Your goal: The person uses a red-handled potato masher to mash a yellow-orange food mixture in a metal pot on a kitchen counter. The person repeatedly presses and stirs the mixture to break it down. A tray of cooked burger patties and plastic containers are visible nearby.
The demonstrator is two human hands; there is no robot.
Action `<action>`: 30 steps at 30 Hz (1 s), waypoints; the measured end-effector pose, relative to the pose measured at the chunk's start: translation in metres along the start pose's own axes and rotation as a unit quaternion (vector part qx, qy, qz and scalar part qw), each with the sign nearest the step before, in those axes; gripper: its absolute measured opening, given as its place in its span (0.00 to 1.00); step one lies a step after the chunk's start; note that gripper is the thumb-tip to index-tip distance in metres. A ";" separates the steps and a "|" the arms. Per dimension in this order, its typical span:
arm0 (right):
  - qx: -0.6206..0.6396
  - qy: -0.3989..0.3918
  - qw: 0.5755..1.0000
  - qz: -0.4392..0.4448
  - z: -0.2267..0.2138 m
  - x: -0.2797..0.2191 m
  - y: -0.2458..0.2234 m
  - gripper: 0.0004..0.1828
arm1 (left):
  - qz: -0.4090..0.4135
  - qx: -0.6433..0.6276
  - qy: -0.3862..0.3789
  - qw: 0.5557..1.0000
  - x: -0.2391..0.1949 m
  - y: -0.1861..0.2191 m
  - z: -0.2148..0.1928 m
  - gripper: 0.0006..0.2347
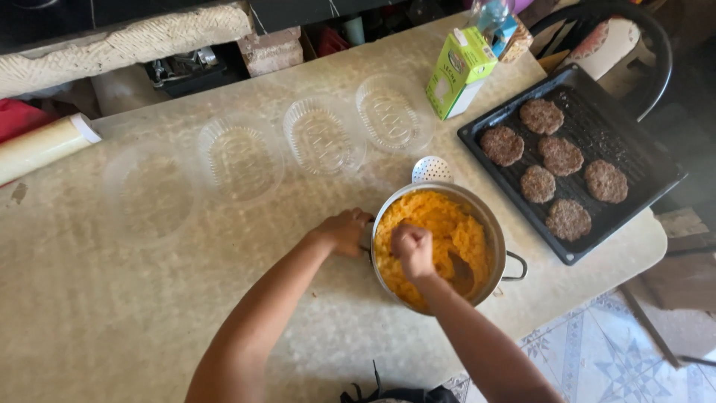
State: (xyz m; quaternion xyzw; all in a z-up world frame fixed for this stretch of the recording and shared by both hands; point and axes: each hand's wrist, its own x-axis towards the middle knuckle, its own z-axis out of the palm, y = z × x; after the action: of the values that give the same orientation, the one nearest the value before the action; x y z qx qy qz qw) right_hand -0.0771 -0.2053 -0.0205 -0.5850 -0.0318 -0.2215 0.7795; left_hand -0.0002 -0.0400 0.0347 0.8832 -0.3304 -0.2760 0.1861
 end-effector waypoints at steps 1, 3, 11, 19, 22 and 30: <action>-0.058 -0.021 0.997 0.035 -0.001 -0.002 0.001 0.17 | -0.004 0.080 -0.042 0.996 0.010 -0.007 0.008 0.35; -0.114 -0.033 0.990 0.075 -0.001 -0.016 -0.005 0.18 | -0.004 0.162 -0.094 0.982 0.008 -0.011 0.030 0.41; -0.112 0.104 0.971 0.186 -0.036 -0.003 -0.078 0.17 | -0.024 0.107 0.081 0.991 -0.016 -0.014 0.062 0.21; 0.034 0.066 0.996 0.048 0.004 -0.018 -0.004 0.16 | -0.073 0.066 0.129 0.987 -0.071 0.008 0.062 0.19; -0.029 -0.043 0.998 0.043 -0.001 -0.037 0.014 0.16 | -0.110 0.053 0.129 0.984 -0.084 0.011 0.061 0.20; -0.089 -0.036 0.990 0.108 0.015 -0.017 -0.051 0.18 | -0.149 -0.002 0.169 0.974 -0.099 0.022 0.093 0.19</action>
State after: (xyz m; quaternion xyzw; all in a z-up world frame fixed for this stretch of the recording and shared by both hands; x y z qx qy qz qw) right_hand -0.1088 -0.1971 0.0253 -0.6596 0.0237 -0.1167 0.7422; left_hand -0.1300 -0.0020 0.0094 0.9561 -0.1583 -0.1478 0.1976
